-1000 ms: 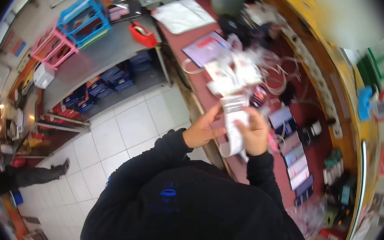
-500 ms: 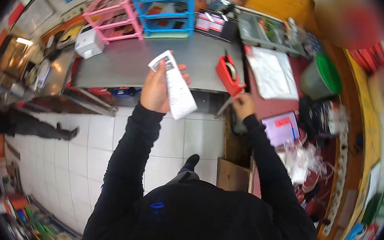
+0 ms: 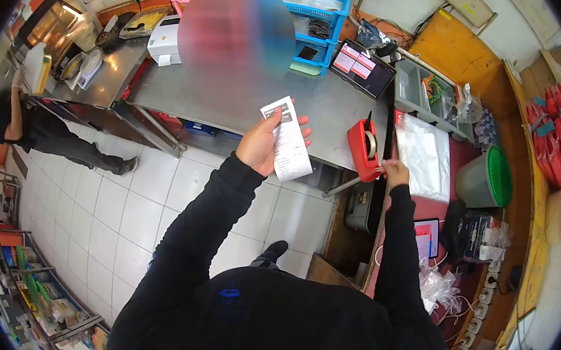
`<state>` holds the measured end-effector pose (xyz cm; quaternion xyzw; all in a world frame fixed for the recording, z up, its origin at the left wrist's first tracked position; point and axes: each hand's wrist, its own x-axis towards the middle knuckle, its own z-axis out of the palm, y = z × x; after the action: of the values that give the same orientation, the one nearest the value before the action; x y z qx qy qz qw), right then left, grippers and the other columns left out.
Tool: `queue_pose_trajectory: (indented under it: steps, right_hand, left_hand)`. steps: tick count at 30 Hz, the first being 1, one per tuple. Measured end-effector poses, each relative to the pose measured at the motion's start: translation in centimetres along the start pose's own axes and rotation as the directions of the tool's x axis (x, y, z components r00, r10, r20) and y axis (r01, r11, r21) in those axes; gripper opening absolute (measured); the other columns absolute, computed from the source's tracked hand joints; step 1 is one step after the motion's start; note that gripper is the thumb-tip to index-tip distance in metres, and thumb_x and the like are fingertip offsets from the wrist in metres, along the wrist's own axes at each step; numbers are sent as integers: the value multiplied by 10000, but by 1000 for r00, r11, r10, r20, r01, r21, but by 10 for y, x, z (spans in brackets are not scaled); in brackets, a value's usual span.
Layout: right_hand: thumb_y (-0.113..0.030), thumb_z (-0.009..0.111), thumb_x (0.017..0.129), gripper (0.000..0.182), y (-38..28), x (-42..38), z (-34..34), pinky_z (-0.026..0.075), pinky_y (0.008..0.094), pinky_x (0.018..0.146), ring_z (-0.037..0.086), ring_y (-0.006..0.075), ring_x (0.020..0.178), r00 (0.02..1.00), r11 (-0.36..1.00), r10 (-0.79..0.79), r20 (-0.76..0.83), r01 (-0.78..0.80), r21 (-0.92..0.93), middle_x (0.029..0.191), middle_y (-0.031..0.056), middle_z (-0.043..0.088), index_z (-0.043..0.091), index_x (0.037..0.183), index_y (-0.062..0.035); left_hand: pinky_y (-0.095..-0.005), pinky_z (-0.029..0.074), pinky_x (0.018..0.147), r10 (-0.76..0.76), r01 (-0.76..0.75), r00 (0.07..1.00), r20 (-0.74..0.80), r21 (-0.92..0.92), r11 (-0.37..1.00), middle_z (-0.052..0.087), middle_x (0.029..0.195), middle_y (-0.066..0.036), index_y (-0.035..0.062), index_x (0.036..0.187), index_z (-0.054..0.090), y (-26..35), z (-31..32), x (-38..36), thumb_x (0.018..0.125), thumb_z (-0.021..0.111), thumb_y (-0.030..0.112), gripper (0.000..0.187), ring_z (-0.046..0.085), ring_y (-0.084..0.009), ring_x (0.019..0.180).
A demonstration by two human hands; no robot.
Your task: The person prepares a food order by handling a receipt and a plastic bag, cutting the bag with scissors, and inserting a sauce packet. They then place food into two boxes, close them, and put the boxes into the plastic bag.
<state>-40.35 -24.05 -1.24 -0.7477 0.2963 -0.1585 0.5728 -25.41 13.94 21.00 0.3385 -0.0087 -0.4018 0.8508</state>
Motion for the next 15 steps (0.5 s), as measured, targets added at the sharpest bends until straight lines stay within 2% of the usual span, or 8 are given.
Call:
queue_pose_trajectory:
  steps: [2, 4, 8, 9, 11, 12, 13, 15]
  right_hand:
    - [-127, 658, 787, 170, 2, -34, -11, 436, 234, 448, 578, 112, 543, 978, 978, 196, -77, -200, -58, 687, 65, 627, 582, 869, 1]
    - [-141, 670, 782, 172, 36, -48, -4, 432, 237, 440, 577, 116, 530, 949, 959, 276, -156, -261, 111, 669, 57, 620, 599, 844, 3]
    - [-120, 681, 760, 173, 91, -18, 25, 492, 275, 470, 570, 148, 511, 930, 972, 201, -307, -151, 180, 622, 84, 596, 604, 706, 25]
    - [-154, 685, 755, 174, 75, -26, 26, 499, 292, 501, 569, 139, 525, 936, 990, 141, -323, -139, 30, 632, 92, 604, 616, 719, 2]
    - [-293, 631, 760, 258, 118, -17, 17, 487, 378, 709, 628, 280, 738, 919, 900, 104, -380, -249, -357, 779, 160, 643, 656, 783, -37]
    - [-299, 657, 739, 266, 126, -32, 6, 478, 379, 619, 621, 283, 639, 956, 667, -6, -293, -215, -714, 709, 124, 648, 666, 816, -45]
    - [-357, 647, 713, 343, 133, -54, -6, 463, 416, 707, 610, 341, 720, 937, 607, 163, -310, -343, -717, 772, 157, 642, 672, 842, -40]
    - [-375, 655, 702, 344, 84, -135, -26, 476, 413, 648, 615, 320, 697, 960, 656, 96, -264, -261, -709, 735, 153, 639, 667, 785, -41]
  left_hand:
    - [-411, 495, 816, -16, 16, 1000, 12, -10, 1000, 521, 1107, -129, 136, 1239, 401, -7, -4, 2, 954, 332, 314, 343, 561, -252, 948]
    - [-414, 496, 811, -27, 27, 999, 36, -7, 1000, 531, 1104, -134, 130, 1251, 392, -19, -8, 8, 949, 349, 309, 354, 569, -255, 933]
    - [-396, 503, 781, -103, 92, 991, 86, 117, 989, 540, 1091, -145, 119, 1232, 398, -52, 18, -8, 951, 336, 319, 350, 580, -262, 915]
    - [-386, 502, 770, -100, 78, 991, 93, 216, 973, 551, 1064, -155, 107, 1233, 396, -59, 30, -19, 950, 342, 319, 357, 590, -268, 887]
    - [-379, 503, 752, -139, 83, 973, 184, 281, 956, 563, 1032, -171, 67, 1225, 391, -83, 39, -39, 944, 372, 316, 376, 598, -263, 862]
    - [-376, 503, 746, -166, 78, 960, 225, 352, 933, 565, 1025, -174, 48, 1220, 390, -96, 42, -46, 941, 383, 318, 388, 599, -258, 860]
    - [-358, 506, 734, -179, 57, 954, 242, 438, 897, 578, 987, -157, 31, 1185, 424, -112, 47, -52, 937, 402, 306, 371, 603, -231, 837]
    - [-305, 502, 713, -251, 12, 935, 252, 684, 729, 601, 908, -114, 3, 1115, 489, -139, 41, -71, 922, 455, 261, 324, 601, -168, 789]
